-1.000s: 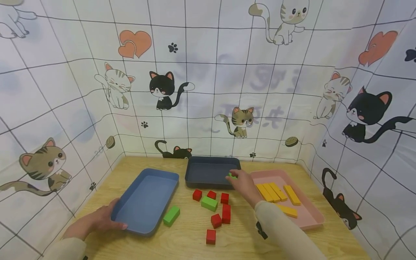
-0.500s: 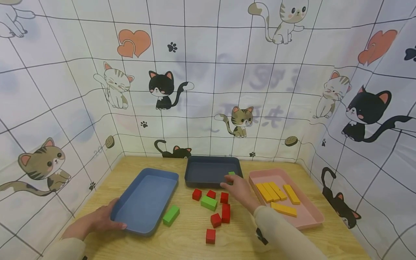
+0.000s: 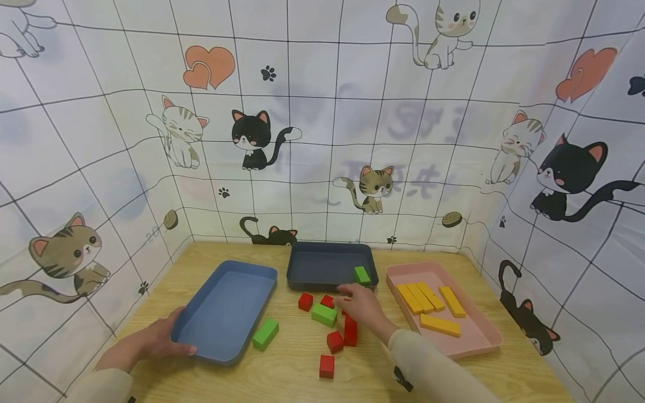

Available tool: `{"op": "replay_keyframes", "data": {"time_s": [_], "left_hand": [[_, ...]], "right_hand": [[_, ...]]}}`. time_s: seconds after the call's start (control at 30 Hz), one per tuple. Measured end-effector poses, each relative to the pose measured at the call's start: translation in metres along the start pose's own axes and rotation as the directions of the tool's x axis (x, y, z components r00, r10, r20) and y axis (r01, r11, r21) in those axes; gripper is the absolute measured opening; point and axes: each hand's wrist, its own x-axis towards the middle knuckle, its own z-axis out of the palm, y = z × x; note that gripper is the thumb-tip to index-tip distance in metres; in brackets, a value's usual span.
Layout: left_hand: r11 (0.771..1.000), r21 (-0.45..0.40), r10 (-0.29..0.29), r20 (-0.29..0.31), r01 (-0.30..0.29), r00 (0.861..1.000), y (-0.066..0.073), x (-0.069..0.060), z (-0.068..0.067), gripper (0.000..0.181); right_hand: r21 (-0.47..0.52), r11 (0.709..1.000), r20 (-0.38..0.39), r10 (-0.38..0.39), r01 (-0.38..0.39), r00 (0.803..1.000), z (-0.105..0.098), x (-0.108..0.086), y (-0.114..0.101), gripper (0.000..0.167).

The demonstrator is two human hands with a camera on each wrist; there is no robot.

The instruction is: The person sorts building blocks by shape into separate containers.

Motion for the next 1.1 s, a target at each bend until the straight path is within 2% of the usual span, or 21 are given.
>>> {"op": "replay_keyframes", "data": {"time_s": [0.23,0.4,0.57,0.73,1.1], "left_hand": [[1.0,0.003,-0.011,0.013,0.011,1.0,0.0,0.0,0.0,0.113],[0.999,-0.006,-0.036,0.02,0.036,0.999,-0.001,0.0,0.0,0.116],[1.0,-0.009,-0.027,0.015,0.027,1.0,-0.003,0.001,0.001,0.116],[0.999,-0.01,-0.032,0.02,0.032,0.999,-0.003,0.003,0.001,0.117],[1.0,-0.006,-0.022,0.016,0.022,1.0,-0.002,0.001,0.002,0.115]], "right_hand": [[-0.068,0.997,0.031,-0.045,0.047,0.999,0.006,-0.007,-0.006,0.038],[-0.103,0.994,0.053,-0.039,0.044,0.998,0.011,-0.009,-0.007,0.037],[-0.127,0.991,0.066,-0.044,0.052,0.997,0.014,-0.011,-0.006,0.038],[-0.179,0.977,0.054,-0.107,0.115,0.993,0.016,-0.012,-0.006,0.036],[-0.236,0.956,0.032,-0.172,0.175,0.985,0.024,-0.012,-0.006,0.028]]}}
